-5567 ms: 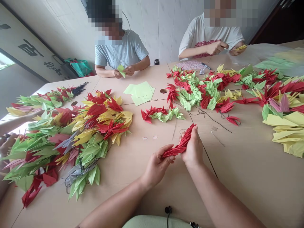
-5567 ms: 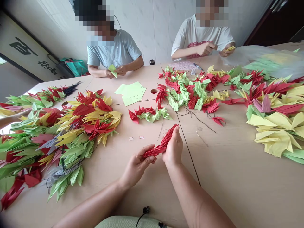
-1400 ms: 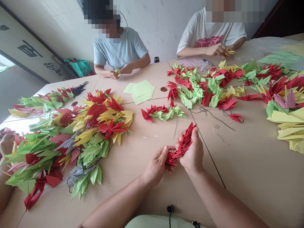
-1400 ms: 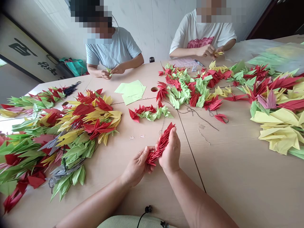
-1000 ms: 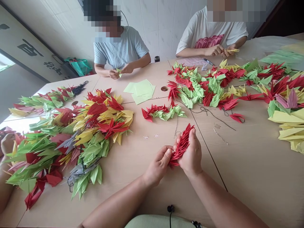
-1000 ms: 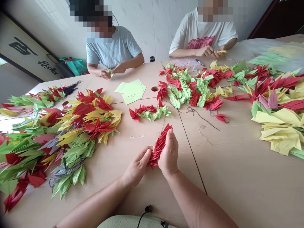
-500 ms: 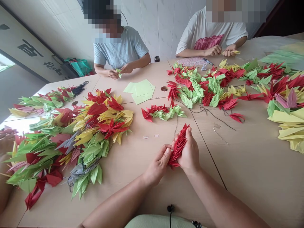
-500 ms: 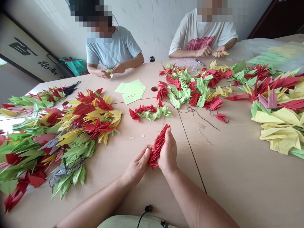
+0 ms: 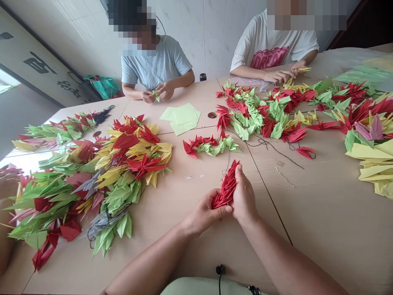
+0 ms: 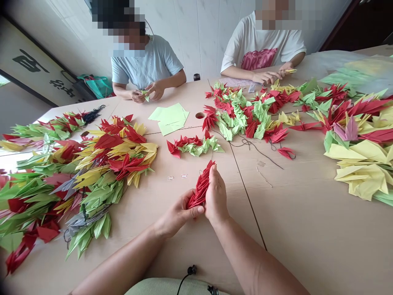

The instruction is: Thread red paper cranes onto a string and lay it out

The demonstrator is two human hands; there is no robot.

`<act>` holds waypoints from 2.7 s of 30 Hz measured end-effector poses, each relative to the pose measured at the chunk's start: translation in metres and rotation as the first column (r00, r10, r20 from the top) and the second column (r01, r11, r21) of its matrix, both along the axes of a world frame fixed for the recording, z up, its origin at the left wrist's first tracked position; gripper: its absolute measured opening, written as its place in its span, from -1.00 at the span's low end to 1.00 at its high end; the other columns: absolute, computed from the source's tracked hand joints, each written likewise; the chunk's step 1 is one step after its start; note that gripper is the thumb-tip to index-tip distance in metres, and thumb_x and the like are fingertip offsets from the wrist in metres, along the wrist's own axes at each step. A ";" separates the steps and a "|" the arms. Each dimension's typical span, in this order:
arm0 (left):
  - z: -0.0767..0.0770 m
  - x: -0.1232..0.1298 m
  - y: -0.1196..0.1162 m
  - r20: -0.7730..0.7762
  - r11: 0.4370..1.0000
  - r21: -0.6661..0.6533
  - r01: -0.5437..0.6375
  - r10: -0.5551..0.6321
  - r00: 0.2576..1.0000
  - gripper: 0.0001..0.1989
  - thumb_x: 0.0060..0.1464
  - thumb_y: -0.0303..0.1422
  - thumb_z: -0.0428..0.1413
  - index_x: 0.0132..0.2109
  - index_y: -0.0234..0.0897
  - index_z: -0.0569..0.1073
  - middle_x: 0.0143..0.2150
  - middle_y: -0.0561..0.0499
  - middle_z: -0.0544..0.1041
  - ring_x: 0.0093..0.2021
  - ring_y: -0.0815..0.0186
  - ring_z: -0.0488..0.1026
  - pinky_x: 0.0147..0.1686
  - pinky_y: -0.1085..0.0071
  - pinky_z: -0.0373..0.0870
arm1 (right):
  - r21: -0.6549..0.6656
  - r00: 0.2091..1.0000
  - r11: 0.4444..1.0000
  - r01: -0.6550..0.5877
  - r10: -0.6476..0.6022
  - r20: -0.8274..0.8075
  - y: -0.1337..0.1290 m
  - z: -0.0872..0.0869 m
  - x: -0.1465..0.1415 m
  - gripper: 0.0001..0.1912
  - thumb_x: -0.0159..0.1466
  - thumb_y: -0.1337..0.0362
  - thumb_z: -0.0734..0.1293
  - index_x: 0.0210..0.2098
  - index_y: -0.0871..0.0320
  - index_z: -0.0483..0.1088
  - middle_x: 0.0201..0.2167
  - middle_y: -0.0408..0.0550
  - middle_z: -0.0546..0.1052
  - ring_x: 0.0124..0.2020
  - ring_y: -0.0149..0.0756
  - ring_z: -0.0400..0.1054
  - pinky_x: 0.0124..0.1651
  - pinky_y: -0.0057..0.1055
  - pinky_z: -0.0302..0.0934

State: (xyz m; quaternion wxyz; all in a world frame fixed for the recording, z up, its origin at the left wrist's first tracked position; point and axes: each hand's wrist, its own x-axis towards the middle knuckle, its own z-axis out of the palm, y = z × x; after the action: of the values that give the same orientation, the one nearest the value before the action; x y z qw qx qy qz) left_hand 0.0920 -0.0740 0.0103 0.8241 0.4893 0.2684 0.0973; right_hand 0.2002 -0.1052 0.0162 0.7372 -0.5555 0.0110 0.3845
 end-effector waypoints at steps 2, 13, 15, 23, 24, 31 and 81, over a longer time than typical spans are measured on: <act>0.001 -0.001 0.002 -0.002 0.999 0.048 0.007 -0.006 1.000 -0.63 -0.02 -0.14 0.21 -0.22 -0.35 0.36 -0.43 0.11 0.30 -0.46 0.45 0.21 -0.45 0.49 0.21 | 0.021 0.999 0.999 -0.029 0.028 0.032 -0.001 0.002 0.001 -0.49 0.12 -0.21 0.28 -0.53 0.14 0.26 -0.65 -0.25 0.30 -0.65 -0.46 0.19 -0.62 -0.52 0.13; 0.009 -0.005 0.012 -0.046 0.973 0.231 -0.024 0.036 0.998 -0.57 0.08 -0.10 0.10 -0.06 -0.35 0.32 -0.26 -0.04 0.45 -0.41 0.42 0.28 -0.35 0.44 0.26 | 0.011 0.910 0.987 -0.160 0.144 0.389 -0.003 -0.001 0.008 -0.53 0.25 -0.12 0.20 -0.54 0.13 0.21 -0.63 -0.23 0.29 -0.60 -0.46 0.12 -0.54 -0.51 0.07; 0.010 -0.006 0.014 -0.056 0.958 0.287 -0.019 0.036 0.998 -0.57 0.10 -0.09 0.09 -0.05 -0.36 0.32 -0.26 -0.04 0.44 -0.41 0.41 0.28 -0.36 0.44 0.26 | 0.005 0.901 0.981 -0.194 0.176 0.397 -0.004 -0.001 0.007 -0.54 0.26 -0.11 0.20 -0.54 0.13 0.21 -0.65 -0.24 0.26 -0.63 -0.47 0.08 -0.59 -0.52 0.03; 0.008 -0.009 0.016 -0.128 0.878 0.474 0.066 -0.005 0.992 -0.67 0.17 -0.11 0.01 -0.16 -0.33 0.33 -0.33 -0.01 0.37 -0.35 0.34 0.31 -0.41 0.45 0.30 | -0.070 0.820 0.939 -0.336 0.328 0.470 -0.006 0.000 0.006 -0.58 0.26 -0.08 0.22 -0.51 0.13 0.27 -0.64 -0.21 0.28 -0.61 -0.45 0.12 -0.60 -0.52 0.06; 0.007 -0.010 0.016 -0.120 0.882 0.465 0.073 -0.019 0.993 -0.68 0.18 -0.12 -0.01 -0.17 -0.32 0.32 -0.33 -0.02 0.38 -0.34 0.33 0.33 -0.39 0.44 0.31 | -0.066 0.819 0.934 -0.351 0.340 0.462 -0.006 0.000 0.006 -0.58 0.26 -0.08 0.22 -0.51 0.13 0.26 -0.65 -0.22 0.28 -0.62 -0.45 0.12 -0.60 -0.52 0.06; 0.007 -0.014 0.023 -0.001 0.977 0.185 0.103 -0.105 0.994 -0.67 0.17 -0.14 0.03 -0.10 -0.34 0.31 -0.28 -0.04 0.43 -0.32 0.35 0.39 -0.26 0.38 0.32 | -0.021 0.812 0.878 -0.478 0.451 0.370 -0.005 -0.001 0.010 -0.58 0.24 -0.06 0.25 -0.53 0.14 0.24 -0.66 -0.21 0.25 -0.67 -0.47 0.07 -0.67 -0.51 -0.03; 0.004 -0.011 0.024 0.047 0.946 -0.322 -0.033 0.051 0.998 -0.57 0.02 0.01 0.10 -0.28 -0.33 0.35 -0.57 0.11 0.30 -0.61 0.50 0.20 -0.57 0.54 0.19 | 0.005 0.785 0.834 -0.552 0.518 0.339 -0.011 0.017 0.025 -0.70 0.19 0.00 0.33 -0.39 0.13 0.36 -0.46 -0.13 0.37 -0.45 -0.39 0.20 -0.53 -0.54 0.13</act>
State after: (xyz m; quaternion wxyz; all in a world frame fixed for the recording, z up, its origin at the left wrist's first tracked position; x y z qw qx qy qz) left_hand 0.0814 -0.0505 0.0144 0.8975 0.3398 0.2684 0.0834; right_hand 0.2253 -0.1162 0.0330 0.6172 -0.5519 -0.2880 0.4811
